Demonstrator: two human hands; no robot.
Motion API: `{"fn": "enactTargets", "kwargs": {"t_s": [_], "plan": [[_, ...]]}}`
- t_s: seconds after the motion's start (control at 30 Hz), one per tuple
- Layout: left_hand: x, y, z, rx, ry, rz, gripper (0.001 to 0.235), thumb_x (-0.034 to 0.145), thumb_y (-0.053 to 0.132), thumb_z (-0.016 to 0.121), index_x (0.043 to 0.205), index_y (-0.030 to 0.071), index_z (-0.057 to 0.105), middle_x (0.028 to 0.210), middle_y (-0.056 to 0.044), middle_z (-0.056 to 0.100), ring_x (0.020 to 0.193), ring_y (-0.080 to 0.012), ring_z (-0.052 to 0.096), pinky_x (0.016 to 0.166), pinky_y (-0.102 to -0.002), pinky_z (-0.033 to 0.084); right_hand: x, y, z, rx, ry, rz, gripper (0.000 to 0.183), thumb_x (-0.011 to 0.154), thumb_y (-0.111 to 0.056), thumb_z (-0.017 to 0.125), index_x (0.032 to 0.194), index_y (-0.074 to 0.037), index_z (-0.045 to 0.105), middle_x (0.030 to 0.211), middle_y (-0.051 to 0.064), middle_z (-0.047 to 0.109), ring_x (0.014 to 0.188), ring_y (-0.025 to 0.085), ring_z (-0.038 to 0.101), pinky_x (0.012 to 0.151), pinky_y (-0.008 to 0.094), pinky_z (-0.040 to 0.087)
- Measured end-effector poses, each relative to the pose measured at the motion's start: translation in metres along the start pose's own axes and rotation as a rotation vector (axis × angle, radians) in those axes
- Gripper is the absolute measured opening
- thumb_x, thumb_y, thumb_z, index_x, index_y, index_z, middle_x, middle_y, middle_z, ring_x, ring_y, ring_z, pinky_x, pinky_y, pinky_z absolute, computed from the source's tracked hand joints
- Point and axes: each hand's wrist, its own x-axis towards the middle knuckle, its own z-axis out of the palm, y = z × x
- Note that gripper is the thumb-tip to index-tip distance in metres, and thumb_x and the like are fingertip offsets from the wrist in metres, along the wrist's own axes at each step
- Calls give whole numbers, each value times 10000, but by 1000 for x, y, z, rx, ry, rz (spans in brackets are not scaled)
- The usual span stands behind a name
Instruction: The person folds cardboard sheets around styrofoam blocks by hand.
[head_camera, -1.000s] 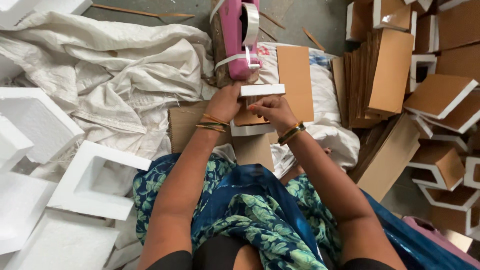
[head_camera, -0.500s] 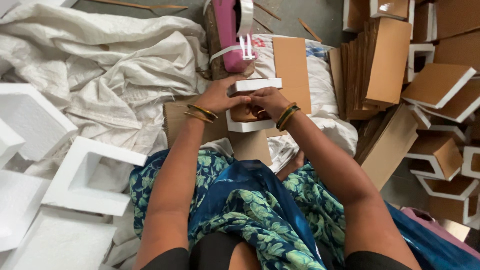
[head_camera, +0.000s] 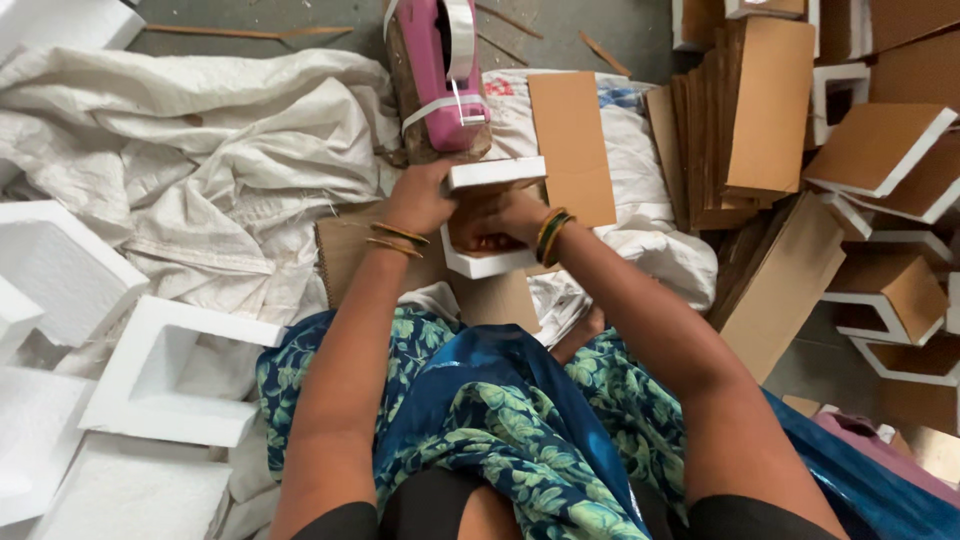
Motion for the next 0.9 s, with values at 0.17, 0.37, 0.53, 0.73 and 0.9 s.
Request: {"fn": "enactTargets", "kwargs": {"t_s": [0.17,0.37,0.53,0.73,0.9], "plan": [[-5,-7,7,139,55,23,473,682,-5,672,1146,66,720,1027,-234,709,990,-437,663,859,-487,543,-5,-1,4,-67,-23,-26,233,837,-102,772,1053,-15,763,826,62,780,668,122,709,596,272,579],[-8,-7,11,208,24,35,441,715,-6,684,1148,69,720,1030,-230,712,1006,-438,660,871,-515,520,-50,-39,-15,-306,504,-429,239,947,-221,738,1090,-35,785,862,86,781,743,119,705,666,267,551],[-8,-1,12,201,18,-19,415,723,10,697,1135,59,712,1010,-233,709,975,-446,651,830,-526,516,2,-80,-35,-134,300,-277,266,907,-285,804,1024,-46,818,859,60,771,776,92,660,693,271,537],[-9,-9,16,276,-8,-83,277,761,60,729,1037,55,707,984,-222,716,969,-447,657,815,-544,509,46,-46,-37,-412,242,-457,200,812,-212,841,878,-25,823,843,106,792,819,161,748,783,305,591],[-5,0,18,332,22,-117,242,812,180,798,979,55,674,924,-228,712,924,-459,664,792,-556,514,74,-43,-52,-566,168,-348,267,780,-308,838,933,-90,831,882,73,786,839,178,742,837,313,575]]}}
